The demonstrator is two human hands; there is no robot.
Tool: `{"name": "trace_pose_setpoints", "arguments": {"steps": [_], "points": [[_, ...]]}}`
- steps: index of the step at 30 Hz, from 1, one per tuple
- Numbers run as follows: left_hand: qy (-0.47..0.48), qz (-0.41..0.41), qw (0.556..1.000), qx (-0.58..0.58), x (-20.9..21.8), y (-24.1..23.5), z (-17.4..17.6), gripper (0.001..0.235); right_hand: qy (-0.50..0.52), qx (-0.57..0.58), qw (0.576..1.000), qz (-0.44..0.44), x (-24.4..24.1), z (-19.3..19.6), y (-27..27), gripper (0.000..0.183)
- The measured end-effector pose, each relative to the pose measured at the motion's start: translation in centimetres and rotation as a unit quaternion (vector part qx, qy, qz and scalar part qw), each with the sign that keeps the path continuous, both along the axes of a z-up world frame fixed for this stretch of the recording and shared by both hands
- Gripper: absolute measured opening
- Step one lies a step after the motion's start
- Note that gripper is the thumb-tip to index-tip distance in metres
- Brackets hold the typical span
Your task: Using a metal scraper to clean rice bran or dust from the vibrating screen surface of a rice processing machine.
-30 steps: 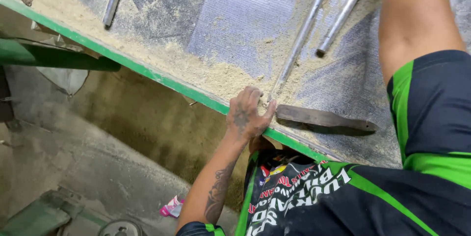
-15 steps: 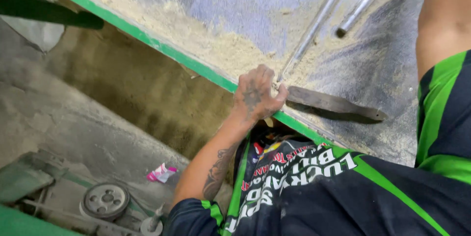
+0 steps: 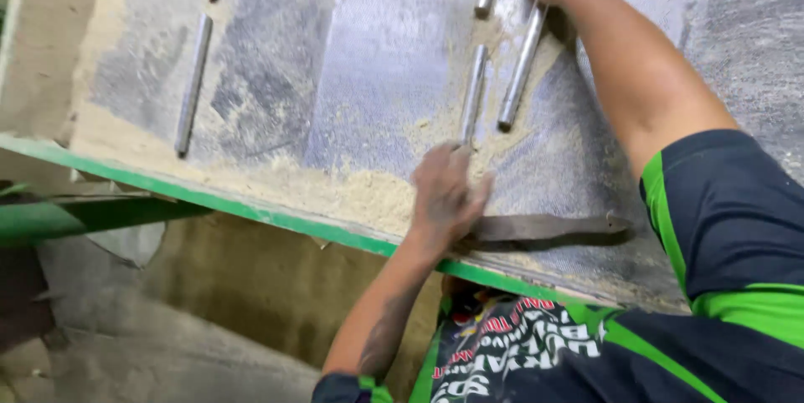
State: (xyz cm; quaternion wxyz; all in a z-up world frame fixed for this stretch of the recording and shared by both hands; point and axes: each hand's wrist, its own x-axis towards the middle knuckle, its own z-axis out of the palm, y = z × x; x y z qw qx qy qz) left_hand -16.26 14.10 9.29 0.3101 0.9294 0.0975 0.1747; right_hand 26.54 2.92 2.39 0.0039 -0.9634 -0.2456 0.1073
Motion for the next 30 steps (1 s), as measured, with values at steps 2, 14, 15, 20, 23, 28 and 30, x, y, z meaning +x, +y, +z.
{"name": "trace_pose_setpoints", "arguments": {"steps": [2, 14, 15, 20, 23, 28, 30], "points": [[-0.041, -0.043, 0.998, -0.023, 5.2, -1.6, -0.9, 0.048, -0.008, 0.014, 1.000, -0.001, 0.4, -2.7, 2.5, 0.050], [0.080, -0.142, 0.984, 0.068, 22.7, -0.5, -11.4, 0.099, -0.142, 0.318, 0.907, 0.237, -0.9, -5.1, -3.1, 0.018], [0.108, -0.140, 0.980, 0.091, 22.9, -0.8, -10.3, 0.095, -0.147, 0.342, 0.898, 0.236, -0.8, -4.8, -3.3, 0.016], [0.170, -0.137, 0.972, 0.086, 22.6, -1.3, -13.1, 0.085, -0.046, 0.316, 0.928, 0.191, -0.3, -5.7, -4.0, 0.023], [0.130, -0.146, 0.979, 0.062, 23.3, -2.1, -13.0, 0.086, -0.098, 0.312, 0.925, 0.194, 0.5, -5.7, -4.2, 0.021], [0.213, -0.233, 0.922, 0.226, 20.7, -14.0, -6.3, 0.082, -0.050, 0.270, 0.956, 0.098, 0.2, -6.6, -7.7, 0.029], [0.177, -0.260, 0.932, 0.180, 20.8, -16.1, -7.7, 0.079, -0.076, 0.307, 0.940, 0.127, 0.2, -6.5, -10.4, 0.027]]}}
